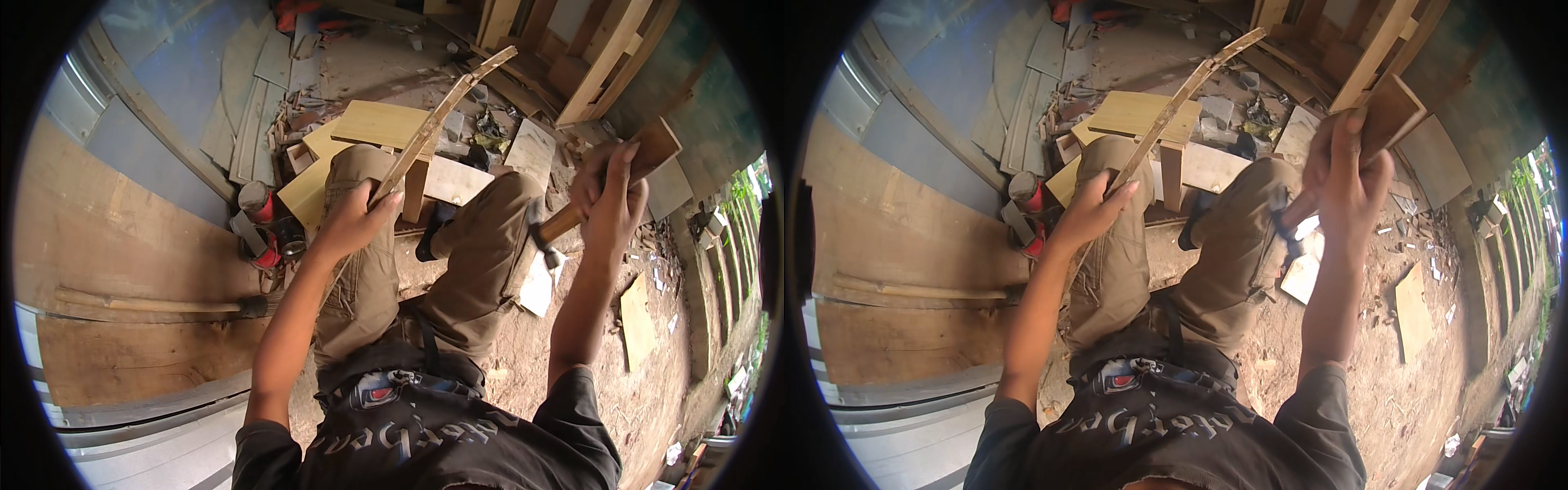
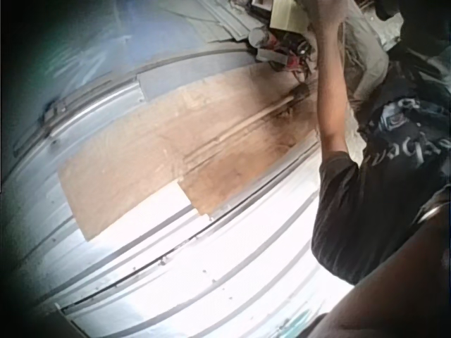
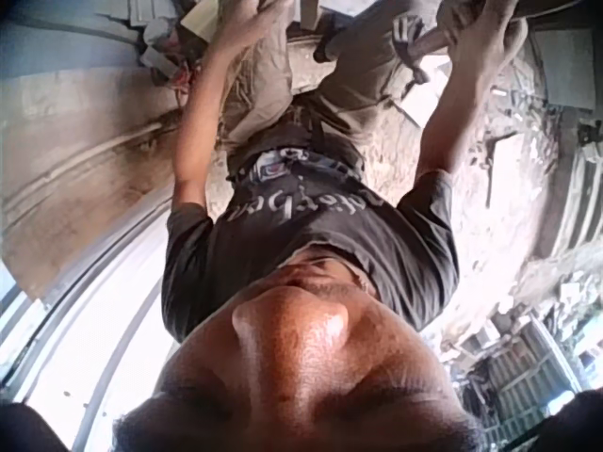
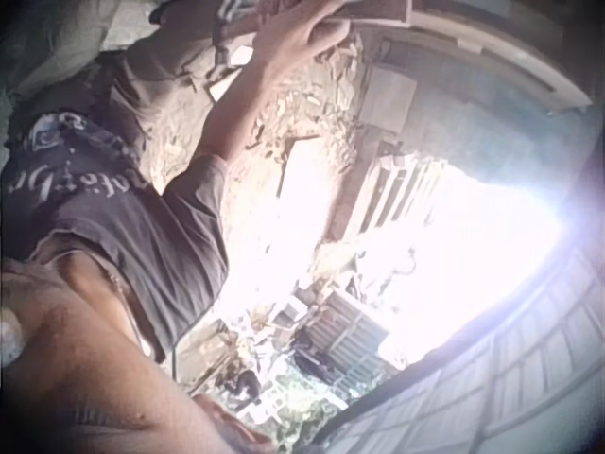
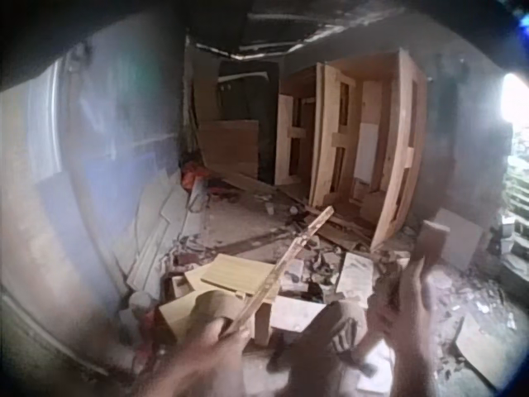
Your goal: The person uses a hammer to repeatedly strike and break apart a long wooden plank while sitting on the floor. They then switch to a hand saw to cut the plank into smaller pieces.
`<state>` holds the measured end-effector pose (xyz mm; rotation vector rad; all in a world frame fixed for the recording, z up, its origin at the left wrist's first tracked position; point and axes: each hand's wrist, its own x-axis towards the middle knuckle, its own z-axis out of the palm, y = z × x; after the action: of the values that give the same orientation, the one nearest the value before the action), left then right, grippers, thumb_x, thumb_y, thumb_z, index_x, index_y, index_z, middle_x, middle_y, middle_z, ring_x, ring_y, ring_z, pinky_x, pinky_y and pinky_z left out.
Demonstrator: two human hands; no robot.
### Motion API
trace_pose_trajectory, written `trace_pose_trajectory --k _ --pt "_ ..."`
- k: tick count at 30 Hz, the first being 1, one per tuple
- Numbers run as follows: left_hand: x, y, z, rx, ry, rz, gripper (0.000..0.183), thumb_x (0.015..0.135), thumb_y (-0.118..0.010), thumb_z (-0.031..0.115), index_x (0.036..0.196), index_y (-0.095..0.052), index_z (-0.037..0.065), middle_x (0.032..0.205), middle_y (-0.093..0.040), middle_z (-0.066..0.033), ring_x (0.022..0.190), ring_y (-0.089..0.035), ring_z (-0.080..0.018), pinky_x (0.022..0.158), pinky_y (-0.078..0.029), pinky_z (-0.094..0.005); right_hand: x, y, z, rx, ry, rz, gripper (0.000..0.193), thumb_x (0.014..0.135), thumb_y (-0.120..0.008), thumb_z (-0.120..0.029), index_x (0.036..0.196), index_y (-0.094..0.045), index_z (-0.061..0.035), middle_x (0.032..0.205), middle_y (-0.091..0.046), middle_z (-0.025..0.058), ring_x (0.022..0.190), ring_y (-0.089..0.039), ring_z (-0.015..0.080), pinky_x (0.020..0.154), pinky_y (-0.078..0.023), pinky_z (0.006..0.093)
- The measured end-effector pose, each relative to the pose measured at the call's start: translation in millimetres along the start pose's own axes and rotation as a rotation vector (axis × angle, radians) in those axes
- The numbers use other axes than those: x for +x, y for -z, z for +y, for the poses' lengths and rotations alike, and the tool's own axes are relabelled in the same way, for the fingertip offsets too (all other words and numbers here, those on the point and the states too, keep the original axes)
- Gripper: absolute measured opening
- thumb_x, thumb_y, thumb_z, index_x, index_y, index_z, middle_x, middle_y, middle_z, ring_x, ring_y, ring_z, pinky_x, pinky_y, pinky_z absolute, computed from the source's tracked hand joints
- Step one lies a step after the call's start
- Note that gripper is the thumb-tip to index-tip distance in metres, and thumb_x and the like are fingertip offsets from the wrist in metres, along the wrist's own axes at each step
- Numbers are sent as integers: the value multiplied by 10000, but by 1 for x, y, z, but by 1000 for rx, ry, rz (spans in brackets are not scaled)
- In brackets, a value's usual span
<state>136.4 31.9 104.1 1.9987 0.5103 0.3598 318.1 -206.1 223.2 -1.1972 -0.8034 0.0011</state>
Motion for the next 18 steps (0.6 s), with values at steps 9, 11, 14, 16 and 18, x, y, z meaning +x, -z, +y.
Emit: trace_pose_trajectory --k 9,11,14,16,18 --pt "16 -41 -4 53 8 -65 470 759 -756 253 1057 -598 -74 855 -684 -187 753 -664 -223 683 -505 -358 -19 -62 39 248 -96 -352 648 936 -303 -696 726 -383 -89 520 -336 -33 377 -269 66 332 -220 239" --pt "18 -46 6 -53 60 -122 354 804 -739 224 1048 -604 6 725 -584 -20 553 -480 -49 501 -413 -258 -21 -62 39 190 -68 -373 630 968 -297 -650 729 -395 -76 523 -345 -30 391 -281 60 344 -226 232" --pt "25 -51 37 -224 119 -246 305 773 -692 204 997 -615 11 688 -557 -29 556 -545 -117 510 -453 -290 -14 -59 24 172 -98 -322 619 985 -300 -623 737 -412 -68 532 -357 -25 404 -295 58 357 -236 225" --pt "34 -58 33 -245 157 -289 269 782 -676 205 962 -594 24 688 -551 -22 531 -522 -107 486 -443 -287 -9 -63 16 122 -113 -300 606 996 -302 -604 749 -426 -65 537 -366 -23 407 -300 54 361 -245 223" --pt "45 -69 19 -246 218 -357 214 794 -654 210 894 -553 50 678 -537 -15 494 -486 -103 455 -428 -292 -3 -68 11 66 -89 -306 580 1014 -306 -569 772 -450 -61 535 -373 -23 410 -310 49 366 -259 220"
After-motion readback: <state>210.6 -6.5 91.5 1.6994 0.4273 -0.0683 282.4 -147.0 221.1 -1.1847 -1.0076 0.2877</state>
